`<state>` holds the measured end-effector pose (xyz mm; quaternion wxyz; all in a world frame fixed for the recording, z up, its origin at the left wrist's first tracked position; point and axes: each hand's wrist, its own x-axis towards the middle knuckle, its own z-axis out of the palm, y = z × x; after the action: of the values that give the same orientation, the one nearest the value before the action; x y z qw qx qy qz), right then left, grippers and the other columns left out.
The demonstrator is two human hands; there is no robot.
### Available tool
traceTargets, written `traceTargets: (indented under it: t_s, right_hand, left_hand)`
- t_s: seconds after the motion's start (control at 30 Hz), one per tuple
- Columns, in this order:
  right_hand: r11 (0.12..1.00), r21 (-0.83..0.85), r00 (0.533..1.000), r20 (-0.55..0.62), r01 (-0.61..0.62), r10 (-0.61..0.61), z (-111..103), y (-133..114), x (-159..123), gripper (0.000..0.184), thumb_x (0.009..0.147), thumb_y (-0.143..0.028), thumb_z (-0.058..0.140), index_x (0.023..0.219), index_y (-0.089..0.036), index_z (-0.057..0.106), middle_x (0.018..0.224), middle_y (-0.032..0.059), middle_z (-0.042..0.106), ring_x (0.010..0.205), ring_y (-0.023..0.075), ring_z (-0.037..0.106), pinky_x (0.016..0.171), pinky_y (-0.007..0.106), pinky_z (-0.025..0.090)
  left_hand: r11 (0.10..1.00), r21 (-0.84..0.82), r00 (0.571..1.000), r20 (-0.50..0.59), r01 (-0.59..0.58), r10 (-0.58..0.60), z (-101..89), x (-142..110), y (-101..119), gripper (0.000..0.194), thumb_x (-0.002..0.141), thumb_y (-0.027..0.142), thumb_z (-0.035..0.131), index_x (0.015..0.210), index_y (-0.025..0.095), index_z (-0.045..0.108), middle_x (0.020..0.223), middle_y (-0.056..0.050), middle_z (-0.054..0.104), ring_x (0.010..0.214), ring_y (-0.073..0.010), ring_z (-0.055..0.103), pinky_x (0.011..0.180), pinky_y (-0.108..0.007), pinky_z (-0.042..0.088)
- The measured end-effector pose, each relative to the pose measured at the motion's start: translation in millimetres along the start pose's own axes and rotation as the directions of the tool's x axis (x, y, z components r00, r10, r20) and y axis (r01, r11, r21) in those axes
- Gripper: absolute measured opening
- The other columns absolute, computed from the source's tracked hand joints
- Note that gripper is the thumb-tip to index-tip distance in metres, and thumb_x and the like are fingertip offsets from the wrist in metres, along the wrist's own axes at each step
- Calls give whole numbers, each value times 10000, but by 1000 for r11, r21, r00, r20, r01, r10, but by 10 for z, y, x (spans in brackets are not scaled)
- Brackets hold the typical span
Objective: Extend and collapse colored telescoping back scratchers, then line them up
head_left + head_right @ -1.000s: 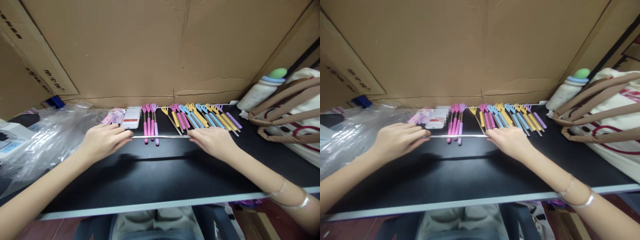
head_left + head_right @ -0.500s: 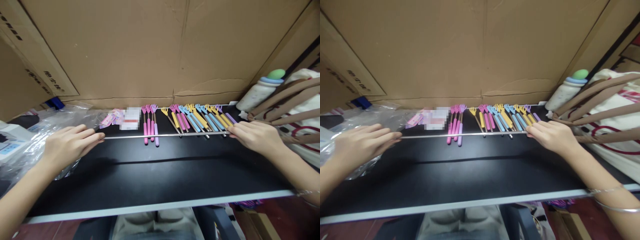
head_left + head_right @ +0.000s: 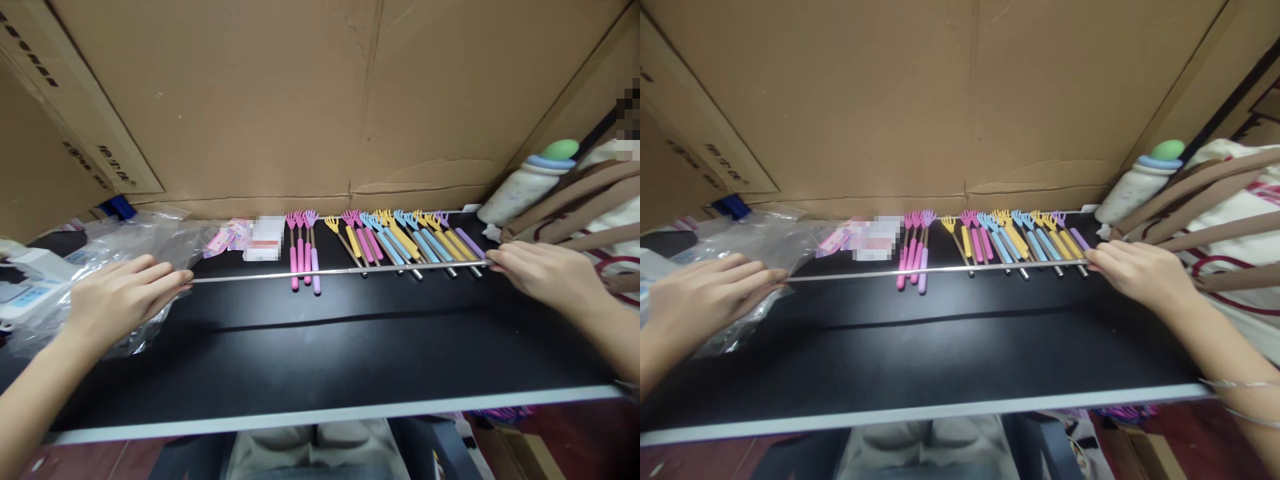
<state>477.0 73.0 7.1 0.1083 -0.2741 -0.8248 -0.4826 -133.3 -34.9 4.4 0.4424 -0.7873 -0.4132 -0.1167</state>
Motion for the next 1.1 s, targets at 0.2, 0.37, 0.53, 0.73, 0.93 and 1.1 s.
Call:
traceTargets:
  t_s: [0.2,0.37,0.53,0.73,0.93,1.1]
  right_hand:
    - [999,-5,999,6,-49,49,51,100,-165,227,903,-268,406,819,-199,605,717,21,646,642,145,567,527,239,338]
    - [999,-29,999,-20,-44,43,73,90,-190,237,909,-264,395,840,-185,607,741,32,659,639,142,571,528,234,350]
    - [998,-45,999,-19,-51,50,63,60,-174,242,909,-269,396,846,-175,611,736,35,655,618,138,556,516,230,348]
    - [985,64,987,15,-160,159,32,48,-239,237,882,-324,425,855,-212,632,746,39,671,623,155,571,517,249,354]
    - [933,174,949,88,-315,304,-64,12,-233,319,878,-398,381,846,-209,636,824,83,692,685,209,605,554,293,399]
    - [892,267,930,149,-365,336,-77,3,-167,331,881,-431,386,878,-205,629,830,77,691,695,210,608,603,304,418]
  left_hand:
    - [1000,14,1000,-16,3,-3,-10,-63,-33,277,906,363,429,720,229,586,559,6,508,609,-181,453,505,-261,241]
    - [1000,21,1000,1,1,-1,14,-75,-19,269,908,369,431,746,234,597,578,8,525,610,-177,457,511,-264,249]
    - [1000,0,998,52,28,-28,25,-80,3,286,913,380,413,768,236,613,593,8,545,632,-172,479,514,-263,252]
    - [976,-139,983,95,169,-157,47,-121,3,323,878,466,414,772,278,655,634,-1,597,631,-176,524,533,-261,284]
    - [884,-351,951,119,308,-284,35,-147,-55,304,826,527,454,803,322,677,656,10,641,618,-179,584,535,-243,324]
    - [810,-431,918,184,396,-351,31,-121,-97,302,795,552,494,790,311,676,737,20,687,638,-169,621,545,-227,364]
